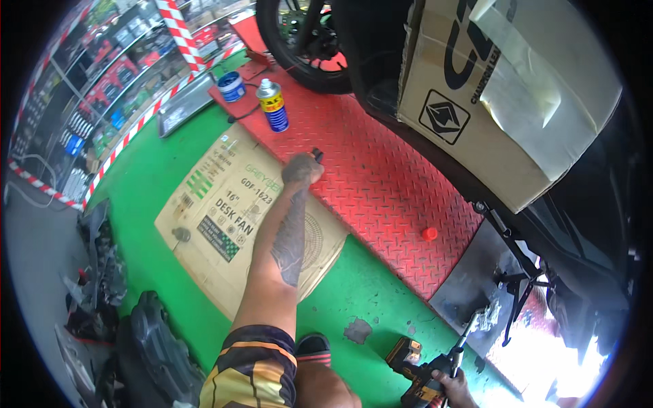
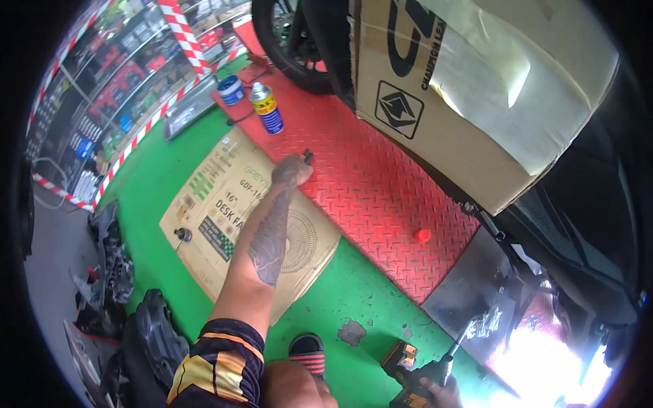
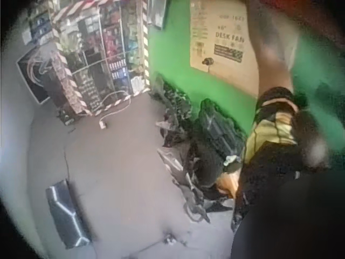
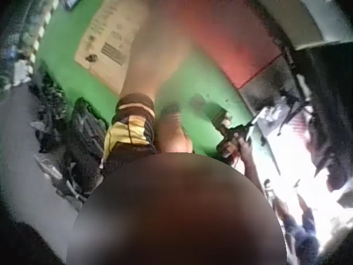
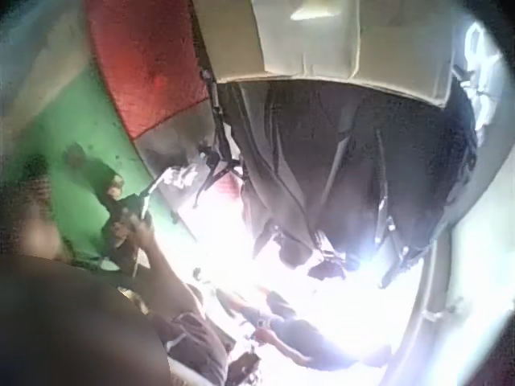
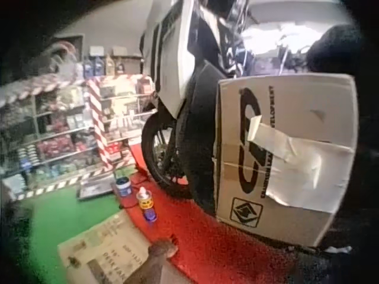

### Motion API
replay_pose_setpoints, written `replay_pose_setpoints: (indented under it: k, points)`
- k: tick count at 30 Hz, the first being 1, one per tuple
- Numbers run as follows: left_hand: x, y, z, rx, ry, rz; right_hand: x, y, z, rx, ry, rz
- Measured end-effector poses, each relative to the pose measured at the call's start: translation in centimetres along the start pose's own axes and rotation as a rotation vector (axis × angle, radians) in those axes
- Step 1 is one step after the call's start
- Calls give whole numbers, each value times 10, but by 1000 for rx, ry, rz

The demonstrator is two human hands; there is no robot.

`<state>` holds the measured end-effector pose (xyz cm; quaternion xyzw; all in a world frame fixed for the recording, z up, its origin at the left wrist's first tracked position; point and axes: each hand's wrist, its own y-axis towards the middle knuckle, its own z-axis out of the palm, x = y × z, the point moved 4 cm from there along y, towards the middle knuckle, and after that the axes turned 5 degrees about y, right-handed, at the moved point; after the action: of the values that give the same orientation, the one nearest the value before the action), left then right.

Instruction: Cleaning and reassembling components of a motorcycle engine or drivetrain.

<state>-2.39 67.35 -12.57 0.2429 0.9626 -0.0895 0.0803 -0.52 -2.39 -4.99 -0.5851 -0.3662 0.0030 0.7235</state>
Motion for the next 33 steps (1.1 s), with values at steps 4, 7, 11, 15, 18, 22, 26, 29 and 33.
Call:
replay_pose_setpoints:
  k: [4,7,11,15,18,22,26,29,33]
  points:
    - [2,-100,-3,186,-435,-165,-16,1,-16,90,-11,-106]
    - [19,-217,-24,225,-448,-233,-10,-7,-9,284,-227,-201]
    - [73,-388,-69,315,-424,-363,28,-45,30,281,-829,-508]
    - [129,-572,-119,353,-487,-649,76,-112,79,370,-822,-295]
    - [152,-710,-155,403,-507,-823,126,-171,128,392,-1122,-386]
    - [151,-851,-201,340,-589,-1091,177,-241,203,420,-1088,-262]
    - [133,-911,-258,408,-1032,-1281,229,-302,279,359,-1397,-263]
    - [134,-908,-321,574,-872,-1100,270,-348,341,441,-1048,-146]
    - [190,-860,-389,360,-627,-968,343,-395,421,441,-1368,-406]
